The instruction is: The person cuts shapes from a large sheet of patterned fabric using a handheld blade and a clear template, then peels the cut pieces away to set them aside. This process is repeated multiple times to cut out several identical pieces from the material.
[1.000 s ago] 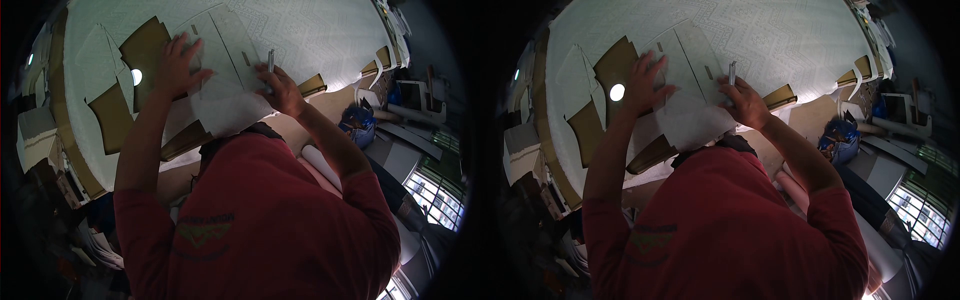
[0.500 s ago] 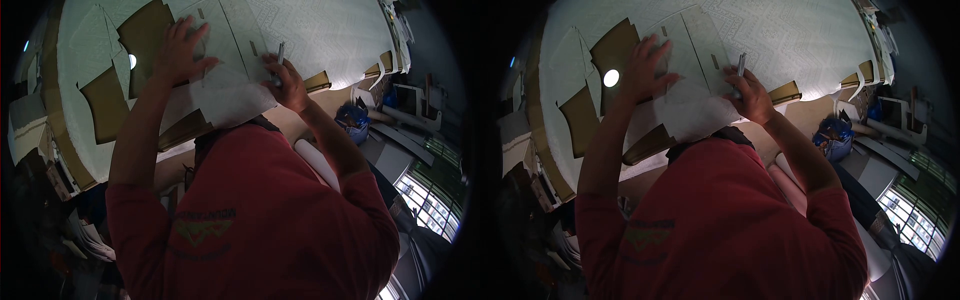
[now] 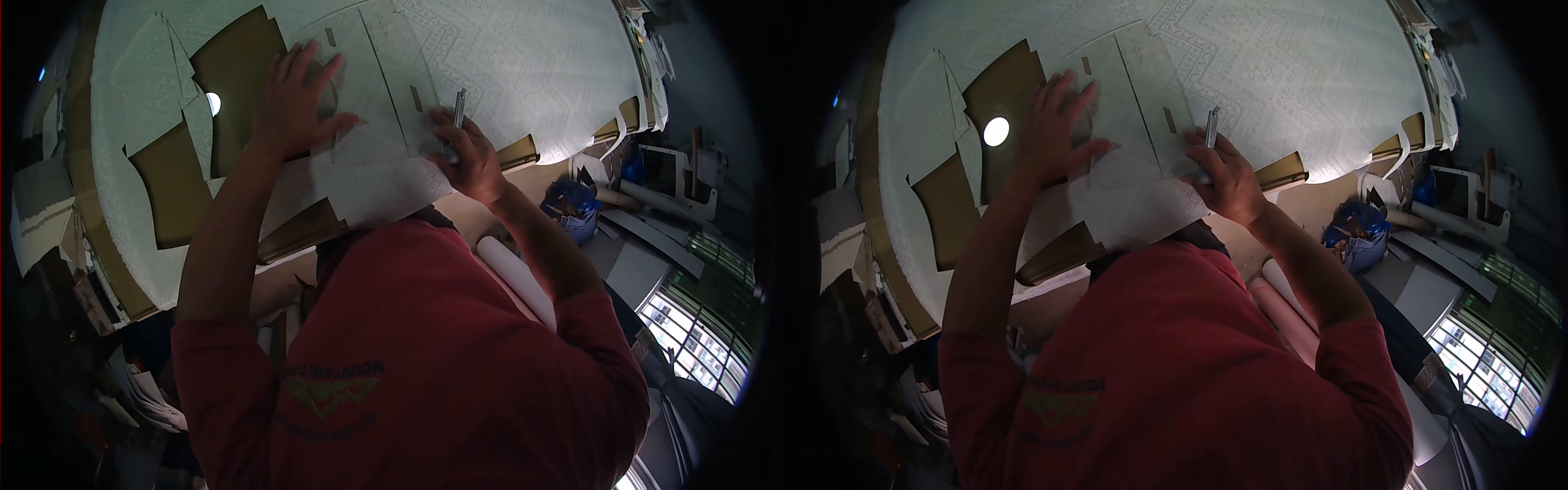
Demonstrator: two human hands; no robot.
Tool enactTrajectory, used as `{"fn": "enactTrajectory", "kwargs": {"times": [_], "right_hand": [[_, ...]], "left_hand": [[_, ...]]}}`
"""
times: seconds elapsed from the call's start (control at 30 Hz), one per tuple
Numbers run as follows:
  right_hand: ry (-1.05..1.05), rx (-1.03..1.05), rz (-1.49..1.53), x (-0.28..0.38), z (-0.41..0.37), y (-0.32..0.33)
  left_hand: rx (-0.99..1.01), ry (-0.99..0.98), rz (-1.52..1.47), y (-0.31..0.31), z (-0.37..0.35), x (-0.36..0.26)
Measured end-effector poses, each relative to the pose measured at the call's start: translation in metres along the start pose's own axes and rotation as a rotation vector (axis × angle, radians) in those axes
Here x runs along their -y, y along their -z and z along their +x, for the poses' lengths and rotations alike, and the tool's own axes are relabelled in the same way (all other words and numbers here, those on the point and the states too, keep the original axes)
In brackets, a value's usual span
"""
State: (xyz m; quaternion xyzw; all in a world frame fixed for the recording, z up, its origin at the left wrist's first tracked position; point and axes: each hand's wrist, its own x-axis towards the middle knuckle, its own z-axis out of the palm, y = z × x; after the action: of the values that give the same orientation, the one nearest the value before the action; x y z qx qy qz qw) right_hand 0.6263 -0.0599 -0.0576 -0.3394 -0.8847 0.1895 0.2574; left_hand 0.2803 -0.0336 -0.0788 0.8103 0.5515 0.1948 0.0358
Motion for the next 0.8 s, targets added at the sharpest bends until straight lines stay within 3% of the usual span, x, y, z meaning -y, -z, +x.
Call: {"fn": "enactTrajectory", "kwargs": {"times": [0.8], "right_hand": [[-0.031,-0.005,0.082,-0.001,0.002,0.002]], "left_hand": [[0.011,-0.014,-0.011,0.013,0.006,-0.008]]}}
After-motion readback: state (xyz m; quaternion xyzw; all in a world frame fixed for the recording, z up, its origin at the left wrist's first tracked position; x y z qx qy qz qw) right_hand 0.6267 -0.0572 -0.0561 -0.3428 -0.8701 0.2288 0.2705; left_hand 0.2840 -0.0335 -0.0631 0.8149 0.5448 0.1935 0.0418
